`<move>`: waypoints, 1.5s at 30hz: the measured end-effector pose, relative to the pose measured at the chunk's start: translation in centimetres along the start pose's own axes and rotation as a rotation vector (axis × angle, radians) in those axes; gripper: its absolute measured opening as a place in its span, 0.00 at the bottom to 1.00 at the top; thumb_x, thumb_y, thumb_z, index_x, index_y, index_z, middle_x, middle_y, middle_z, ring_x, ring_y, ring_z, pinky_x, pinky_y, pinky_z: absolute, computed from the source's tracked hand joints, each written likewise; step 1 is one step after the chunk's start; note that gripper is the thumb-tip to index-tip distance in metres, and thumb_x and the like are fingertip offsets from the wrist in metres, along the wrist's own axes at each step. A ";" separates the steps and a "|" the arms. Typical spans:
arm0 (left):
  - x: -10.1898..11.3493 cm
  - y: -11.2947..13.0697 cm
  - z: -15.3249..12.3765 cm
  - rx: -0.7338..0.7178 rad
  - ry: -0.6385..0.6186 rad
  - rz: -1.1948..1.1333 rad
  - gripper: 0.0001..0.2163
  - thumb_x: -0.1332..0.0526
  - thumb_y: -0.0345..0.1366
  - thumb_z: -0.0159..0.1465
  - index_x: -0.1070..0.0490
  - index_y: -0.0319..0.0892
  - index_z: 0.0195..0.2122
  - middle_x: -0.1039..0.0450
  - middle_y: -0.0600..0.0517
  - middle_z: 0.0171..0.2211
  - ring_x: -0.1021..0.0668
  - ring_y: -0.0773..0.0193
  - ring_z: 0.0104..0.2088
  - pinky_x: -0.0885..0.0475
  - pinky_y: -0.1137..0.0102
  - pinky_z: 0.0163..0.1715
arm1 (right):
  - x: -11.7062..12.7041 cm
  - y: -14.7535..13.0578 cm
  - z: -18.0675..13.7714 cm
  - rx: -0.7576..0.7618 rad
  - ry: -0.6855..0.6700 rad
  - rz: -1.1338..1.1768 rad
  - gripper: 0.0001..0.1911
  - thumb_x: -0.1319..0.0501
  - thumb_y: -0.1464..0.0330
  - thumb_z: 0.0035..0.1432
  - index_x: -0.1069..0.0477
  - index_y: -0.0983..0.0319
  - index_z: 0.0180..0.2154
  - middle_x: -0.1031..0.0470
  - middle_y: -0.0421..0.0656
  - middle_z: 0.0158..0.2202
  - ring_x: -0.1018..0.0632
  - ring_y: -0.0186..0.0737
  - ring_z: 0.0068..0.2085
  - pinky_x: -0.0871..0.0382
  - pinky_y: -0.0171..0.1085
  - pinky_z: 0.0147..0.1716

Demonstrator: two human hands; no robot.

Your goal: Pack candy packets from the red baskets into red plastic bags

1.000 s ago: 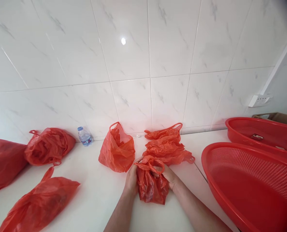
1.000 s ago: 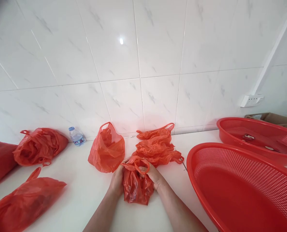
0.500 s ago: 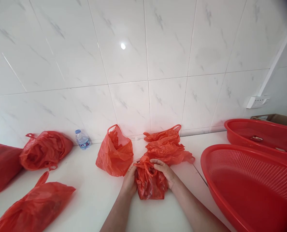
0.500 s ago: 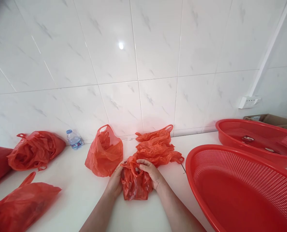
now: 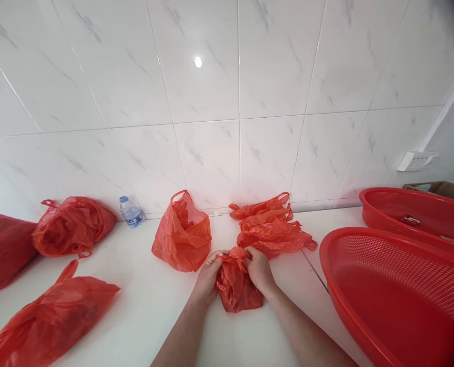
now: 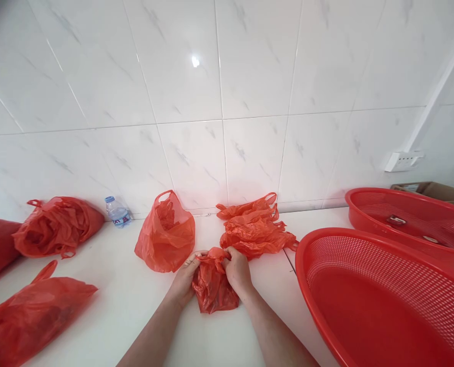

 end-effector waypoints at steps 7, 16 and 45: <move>-0.2 0.0 0.0 0.014 0.012 0.014 0.12 0.32 0.42 0.51 0.28 0.42 0.32 0.25 0.54 0.31 0.25 0.67 0.28 0.34 0.74 0.29 | 0.2 -0.3 -0.1 -0.002 0.022 0.058 0.07 0.46 0.69 0.49 0.30 0.60 0.25 0.27 0.39 0.25 0.30 0.38 0.28 0.40 0.35 0.29; -1.2 0.5 -0.7 0.044 -0.130 0.006 0.10 0.31 0.38 0.51 0.31 0.42 0.27 0.26 0.52 0.33 0.25 0.65 0.31 0.32 0.71 0.32 | 0.5 0.7 0.4 -0.097 0.054 0.186 0.06 0.45 0.69 0.47 0.29 0.61 0.27 0.26 0.41 0.26 0.29 0.38 0.28 0.37 0.35 0.27; 0.0 0.2 -0.2 0.005 -0.053 -0.162 0.10 0.33 0.35 0.53 0.33 0.40 0.29 0.28 0.54 0.28 0.26 0.69 0.27 0.32 0.74 0.29 | 0.2 0.8 0.2 -0.333 -0.397 0.956 0.21 0.33 0.67 0.46 0.30 0.57 0.44 0.25 0.41 0.41 0.24 0.38 0.38 0.31 0.36 0.37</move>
Point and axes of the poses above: each hand's wrist, its own z-axis towards the middle knuckle, its own x-axis out of the back of the hand, y = z × x, the point moved 6 cm from there along z, towards the middle knuckle
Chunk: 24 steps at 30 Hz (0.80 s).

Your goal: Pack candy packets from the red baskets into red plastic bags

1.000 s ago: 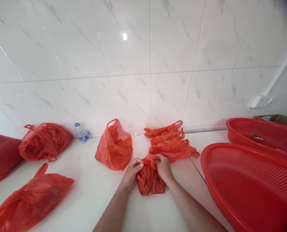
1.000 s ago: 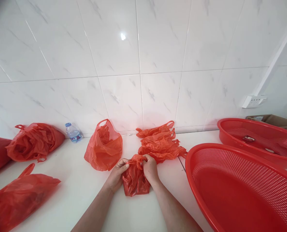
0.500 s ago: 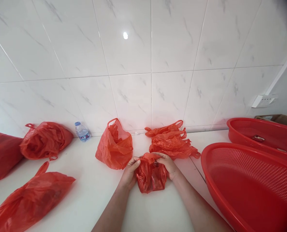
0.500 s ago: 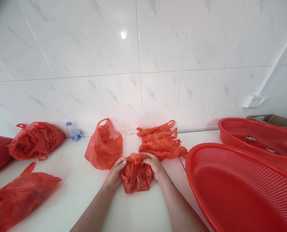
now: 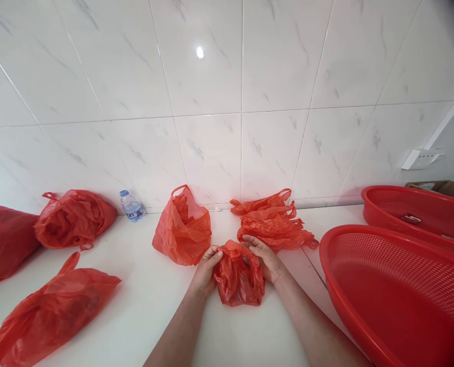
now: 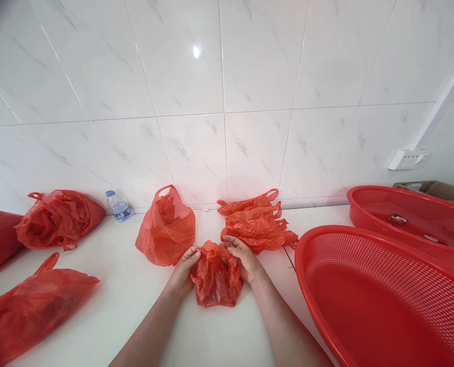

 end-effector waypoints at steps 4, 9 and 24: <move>-0.1 0.0 0.0 -0.003 -0.016 0.002 0.09 0.33 0.35 0.54 0.34 0.40 0.29 0.28 0.55 0.28 0.26 0.70 0.27 0.32 0.75 0.29 | -0.3 0.1 0.0 -0.016 -0.060 0.067 0.21 0.32 0.71 0.45 0.30 0.57 0.44 0.25 0.39 0.39 0.24 0.34 0.36 0.32 0.33 0.35; 0.0 0.0 0.1 -0.014 -0.040 -0.001 0.07 0.35 0.34 0.56 0.34 0.40 0.29 0.28 0.55 0.27 0.26 0.70 0.26 0.32 0.75 0.28 | -0.3 0.5 0.2 -0.024 -0.105 0.071 0.22 0.33 0.76 0.42 0.28 0.57 0.42 0.26 0.37 0.36 0.25 0.33 0.36 0.33 0.33 0.37; 1.8 0.8 0.8 -0.086 0.034 -0.136 0.06 0.35 0.33 0.57 0.32 0.40 0.28 0.27 0.52 0.42 0.24 0.67 0.38 0.30 0.73 0.38 | 2.9 -1.0 0.8 0.130 0.164 0.048 0.23 0.30 0.71 0.38 0.27 0.56 0.41 0.25 0.37 0.33 0.25 0.32 0.31 0.33 0.31 0.29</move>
Point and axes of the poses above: each hand's wrist, its own z-axis towards the middle knuckle, its own x-axis out of the back of the hand, y = z × x, the point moved 6 cm from there along z, towards the middle knuckle
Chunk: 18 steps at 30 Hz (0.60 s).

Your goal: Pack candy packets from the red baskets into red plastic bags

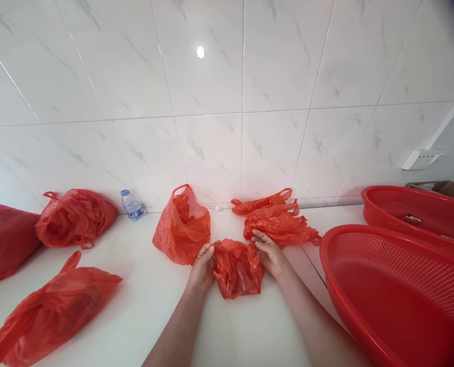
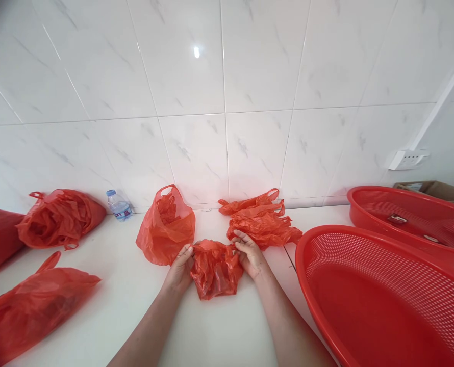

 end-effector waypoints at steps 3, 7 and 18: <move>0.7 0.3 0.2 -0.017 0.037 -0.009 0.06 0.35 0.34 0.57 0.31 0.40 0.29 0.26 0.52 0.42 0.25 0.69 0.34 0.30 0.73 0.37 | 1.5 -1.5 0.3 0.158 0.104 -0.255 0.20 0.33 0.68 0.42 0.28 0.57 0.41 0.26 0.39 0.33 0.26 0.34 0.30 0.34 0.33 0.26; 1.0 0.9 0.3 -0.059 0.033 -0.062 0.05 0.34 0.34 0.56 0.31 0.41 0.29 0.26 0.53 0.38 0.24 0.67 0.36 0.30 0.69 0.42 | 2.9 -3.5 0.1 0.361 0.302 -0.747 0.13 0.40 0.68 0.45 0.27 0.60 0.36 0.26 0.43 0.34 0.26 0.40 0.34 0.32 0.39 0.33; 2.2 2.9 0.2 -0.142 0.099 -0.163 0.05 0.35 0.30 0.56 0.31 0.41 0.28 0.29 0.58 0.27 0.30 0.76 0.22 0.29 0.77 0.29 | 2.0 -3.7 -0.8 0.438 0.375 -1.093 0.13 0.50 0.74 0.46 0.28 0.60 0.30 0.29 0.44 0.37 0.28 0.42 0.40 0.35 0.41 0.42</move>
Point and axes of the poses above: each hand's wrist, its own z-axis towards the middle knuckle, its own x-axis out of the back of the hand, y = z × x, the point moved 6 cm from there along z, towards the middle knuckle
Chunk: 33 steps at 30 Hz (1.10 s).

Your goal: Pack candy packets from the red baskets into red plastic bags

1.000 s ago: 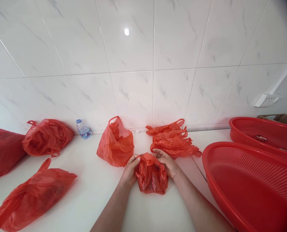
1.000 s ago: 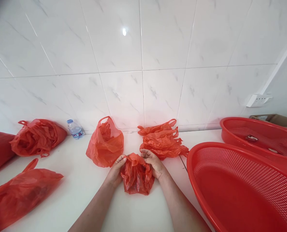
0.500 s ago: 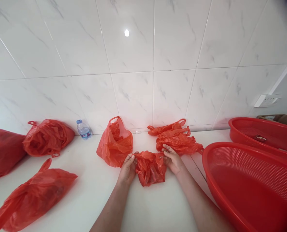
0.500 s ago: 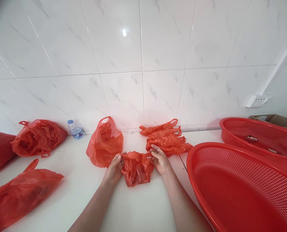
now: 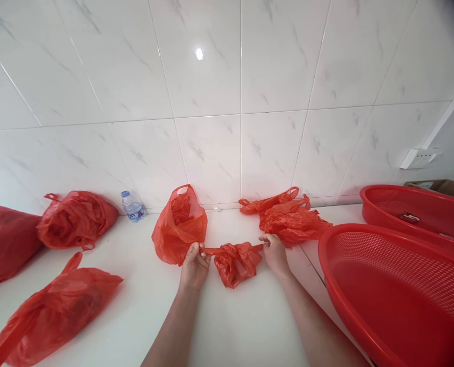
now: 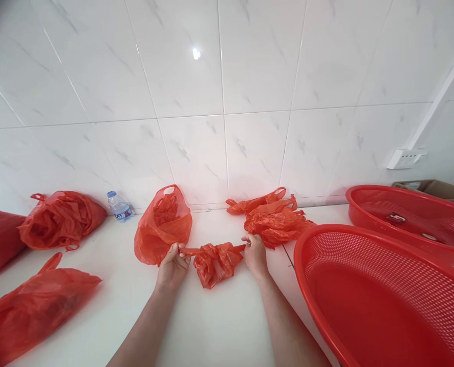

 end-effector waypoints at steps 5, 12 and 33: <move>-0.6 -0.6 -0.3 0.024 -0.028 0.192 0.10 0.39 0.43 0.60 0.28 0.43 0.37 0.26 0.51 0.37 0.24 0.65 0.36 0.29 0.70 0.37 | -0.6 -0.7 -0.4 0.005 -0.061 -0.071 0.10 0.47 0.71 0.49 0.28 0.59 0.32 0.27 0.42 0.35 0.27 0.40 0.35 0.34 0.39 0.37; -3.2 -3.5 -2.1 0.035 -0.243 0.821 0.31 0.30 0.34 0.49 0.34 0.48 0.55 0.38 0.45 0.58 0.31 0.50 0.53 0.37 0.61 0.53 | -3.2 -2.8 -2.0 0.075 -0.261 -0.101 0.07 0.43 0.63 0.53 0.27 0.56 0.30 0.26 0.39 0.31 0.28 0.38 0.30 0.36 0.37 0.31; -2.3 -3.6 -2.8 -0.067 -0.029 0.886 0.08 0.45 0.23 0.45 0.30 0.41 0.23 0.32 0.55 0.19 0.31 0.70 0.21 0.38 0.77 0.21 | -0.3 -0.5 -0.3 0.081 0.073 -0.665 0.33 0.46 0.64 0.52 0.44 0.64 0.60 0.44 0.59 0.60 0.42 0.62 0.60 0.44 0.56 0.51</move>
Point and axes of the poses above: each hand's wrist, its own z-axis towards the middle knuckle, its own x-axis out of the back of the hand, y = z × x, the point moved 6 cm from there along z, towards the middle knuckle
